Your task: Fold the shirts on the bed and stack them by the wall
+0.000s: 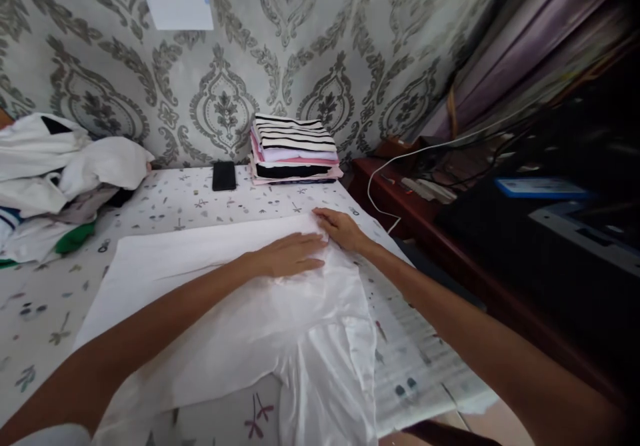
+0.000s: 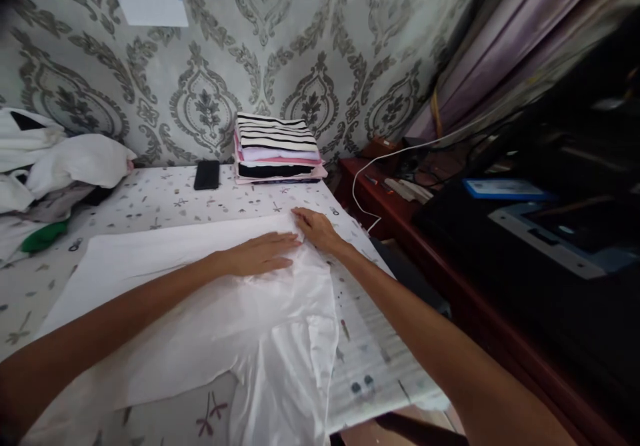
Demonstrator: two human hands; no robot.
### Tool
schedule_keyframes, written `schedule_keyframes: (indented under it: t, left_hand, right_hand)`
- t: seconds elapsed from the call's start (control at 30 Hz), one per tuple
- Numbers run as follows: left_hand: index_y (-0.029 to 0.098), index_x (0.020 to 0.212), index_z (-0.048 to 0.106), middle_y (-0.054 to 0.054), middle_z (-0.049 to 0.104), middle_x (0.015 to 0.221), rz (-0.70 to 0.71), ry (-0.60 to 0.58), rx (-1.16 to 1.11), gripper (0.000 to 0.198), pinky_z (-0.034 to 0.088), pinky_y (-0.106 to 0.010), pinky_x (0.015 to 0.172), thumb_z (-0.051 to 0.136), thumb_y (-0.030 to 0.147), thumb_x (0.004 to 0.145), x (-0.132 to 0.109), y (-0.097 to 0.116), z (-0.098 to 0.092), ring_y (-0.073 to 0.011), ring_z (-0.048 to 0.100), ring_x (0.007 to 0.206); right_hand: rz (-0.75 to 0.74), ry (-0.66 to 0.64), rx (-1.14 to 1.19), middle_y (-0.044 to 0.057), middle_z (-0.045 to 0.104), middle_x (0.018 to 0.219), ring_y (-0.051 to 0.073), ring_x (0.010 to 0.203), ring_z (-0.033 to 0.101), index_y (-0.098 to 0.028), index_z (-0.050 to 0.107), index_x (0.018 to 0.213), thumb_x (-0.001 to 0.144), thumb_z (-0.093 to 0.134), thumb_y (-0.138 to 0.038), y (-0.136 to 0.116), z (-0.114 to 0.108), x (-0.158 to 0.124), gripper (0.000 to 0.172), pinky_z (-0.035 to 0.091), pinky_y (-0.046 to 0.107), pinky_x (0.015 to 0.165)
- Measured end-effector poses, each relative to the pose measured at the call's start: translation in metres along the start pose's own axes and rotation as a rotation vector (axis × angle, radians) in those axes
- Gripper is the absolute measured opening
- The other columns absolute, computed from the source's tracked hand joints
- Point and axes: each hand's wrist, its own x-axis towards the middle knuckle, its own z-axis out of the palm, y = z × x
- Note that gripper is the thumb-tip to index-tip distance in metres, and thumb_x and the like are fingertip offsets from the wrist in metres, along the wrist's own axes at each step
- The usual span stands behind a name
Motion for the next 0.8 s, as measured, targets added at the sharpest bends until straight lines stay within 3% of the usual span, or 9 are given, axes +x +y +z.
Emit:
schedule_keyframes:
  t: [0.1, 0.2, 0.3, 0.37, 0.5, 0.57, 0.63, 0.73, 0.8]
  left_hand:
    - [0.023, 0.142, 0.05, -0.008, 0.046, 0.156, 0.071, 0.079, -0.132, 0.049, 0.031, -0.038, 0.119, 0.034, 0.049, 0.104, -0.039, 0.016, -0.002, -0.0219, 0.042, 0.143]
    - [0.02, 0.125, 0.061, -0.011, 0.066, 0.131, 0.044, 0.216, -0.124, 0.037, 0.045, -0.038, 0.105, 0.04, 0.041, 0.103, -0.079, 0.017, -0.011, -0.023, 0.06, 0.121]
    - [0.02, 0.113, 0.064, -0.01, 0.068, 0.112, -0.086, 0.336, -0.049, 0.03, 0.05, -0.039, 0.094, 0.043, 0.036, 0.1, -0.112, 0.004, -0.023, -0.024, 0.063, 0.107]
    - [0.021, 0.11, 0.064, -0.009, 0.067, 0.109, -0.184, 0.381, -0.011, 0.027, 0.051, -0.04, 0.092, 0.046, 0.036, 0.097, -0.128, -0.006, -0.028, -0.0242, 0.062, 0.104]
    - [0.022, 0.113, 0.062, -0.008, 0.065, 0.114, -0.246, 0.369, 0.064, 0.028, 0.05, -0.04, 0.094, 0.046, 0.036, 0.095, -0.14, -0.017, -0.029, -0.0245, 0.06, 0.108]
    - [0.022, 0.117, 0.061, -0.008, 0.064, 0.117, -0.24, 0.309, 0.123, 0.029, 0.049, -0.04, 0.095, 0.044, 0.033, 0.095, -0.14, -0.016, -0.027, -0.0252, 0.058, 0.112]
    - [0.022, 0.12, 0.06, -0.009, 0.062, 0.119, -0.258, 0.261, 0.183, 0.032, 0.048, -0.04, 0.095, 0.043, 0.031, 0.095, -0.143, -0.016, -0.025, -0.0259, 0.057, 0.113]
    - [0.022, 0.125, 0.057, -0.009, 0.061, 0.123, -0.347, 0.277, 0.216, 0.035, 0.048, -0.039, 0.094, 0.044, 0.035, 0.094, -0.159, -0.018, -0.027, -0.0264, 0.057, 0.114]
    - [0.023, 0.125, 0.057, -0.009, 0.062, 0.123, -0.423, 0.305, 0.183, 0.037, 0.049, -0.038, 0.093, 0.045, 0.04, 0.094, -0.176, -0.022, -0.031, -0.0262, 0.059, 0.112]
  right_hand:
    - [-0.058, 0.07, -0.072, 0.012, 0.07, 0.126, 0.026, 0.113, 0.065, -0.015, 0.065, 0.128, 0.092, 0.05, -0.018, -0.015, 0.003, -0.004, 0.038, 0.047, 0.042, 0.103]
    - [-0.258, 0.059, -0.054, 0.013, 0.066, 0.13, 0.027, 0.123, 0.058, -0.017, 0.067, 0.118, 0.092, 0.052, -0.021, -0.042, 0.007, -0.023, 0.03, 0.045, 0.042, 0.105]
    - [-0.493, -0.06, -0.074, 0.013, 0.066, 0.116, 0.026, 0.108, 0.061, -0.018, 0.067, 0.108, 0.093, 0.058, -0.033, -0.069, 0.004, -0.056, 0.023, 0.051, 0.041, 0.092]
    - [-0.554, -0.143, -0.169, 0.011, 0.065, 0.105, 0.025, 0.095, 0.061, -0.019, 0.065, 0.104, 0.092, 0.061, -0.038, -0.081, -0.001, -0.08, 0.024, 0.051, 0.039, 0.081]
    - [-0.527, -0.222, -0.351, 0.01, 0.065, 0.099, 0.024, 0.086, 0.058, -0.019, 0.062, 0.096, 0.093, 0.055, -0.025, -0.09, -0.003, -0.113, 0.01, 0.048, 0.036, 0.073]
    - [-0.495, -0.194, -0.37, 0.011, 0.066, 0.094, 0.023, 0.083, 0.058, -0.018, 0.061, 0.091, 0.096, 0.043, -0.016, -0.09, 0.001, -0.119, 0.019, 0.047, 0.035, 0.071]
    - [-0.46, -0.146, -0.333, 0.01, 0.066, 0.088, 0.022, 0.079, 0.058, -0.018, 0.059, 0.088, 0.098, 0.035, -0.013, -0.089, 0.003, -0.12, 0.027, 0.047, 0.035, 0.07]
    - [-0.364, -0.107, -0.147, 0.008, 0.068, 0.087, 0.02, 0.076, 0.06, -0.02, 0.059, 0.091, 0.099, 0.036, -0.019, -0.086, -0.002, -0.115, 0.024, 0.047, 0.032, 0.07]
    - [-0.323, -0.179, -0.084, 0.004, 0.067, 0.081, 0.018, 0.07, 0.058, -0.022, 0.059, 0.087, 0.096, 0.042, -0.023, -0.083, -0.013, -0.109, 0.019, 0.044, 0.03, 0.065]
